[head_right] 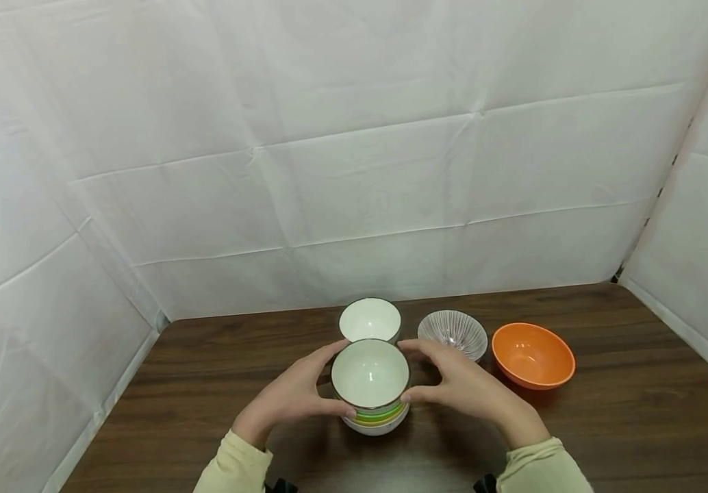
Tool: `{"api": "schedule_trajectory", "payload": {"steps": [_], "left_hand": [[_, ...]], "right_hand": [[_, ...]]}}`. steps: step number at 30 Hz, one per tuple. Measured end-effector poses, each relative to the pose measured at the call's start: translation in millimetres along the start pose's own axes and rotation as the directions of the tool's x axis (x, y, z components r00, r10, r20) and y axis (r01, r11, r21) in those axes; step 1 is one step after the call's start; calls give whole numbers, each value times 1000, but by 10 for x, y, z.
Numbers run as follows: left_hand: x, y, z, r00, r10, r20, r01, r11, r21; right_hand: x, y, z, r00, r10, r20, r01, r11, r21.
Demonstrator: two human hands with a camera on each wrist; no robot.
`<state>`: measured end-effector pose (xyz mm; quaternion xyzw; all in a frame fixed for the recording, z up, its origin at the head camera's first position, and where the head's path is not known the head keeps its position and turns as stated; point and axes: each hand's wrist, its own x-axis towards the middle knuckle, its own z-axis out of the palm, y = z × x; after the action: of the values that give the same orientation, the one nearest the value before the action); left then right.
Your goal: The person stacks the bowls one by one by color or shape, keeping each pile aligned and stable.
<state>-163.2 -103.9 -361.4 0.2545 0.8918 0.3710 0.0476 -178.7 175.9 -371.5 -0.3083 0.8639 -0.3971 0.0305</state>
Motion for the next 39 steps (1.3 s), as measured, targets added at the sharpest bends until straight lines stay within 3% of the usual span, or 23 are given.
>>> {"api": "schedule_trajectory", "payload": {"steps": [5,12,23,32,39], "left_hand": [[-1,5,-3,1000,4,-1,-4,1000,-2],[-2,10,-5,1000,5,1,-5,1000,-4],[-1,10,-1,1000,17,5,-17,1000,-15],[2,1,-4,1000,13,15,-12,1000,-26],[1,-2,-2,1000,17,16,-17,1000,-26]], "right_hand": [[0,10,-25,999,-37,-22,36,999,-16],[-15,20,-64,998,-8,-57,6,999,-31],[-44,88,-156,988,-32,-151,18,996,-90],[-129,138,-386,978,-14,-210,-10,994,-111],[-238,196,-612,958,-21,-285,-42,977,-211]]}}
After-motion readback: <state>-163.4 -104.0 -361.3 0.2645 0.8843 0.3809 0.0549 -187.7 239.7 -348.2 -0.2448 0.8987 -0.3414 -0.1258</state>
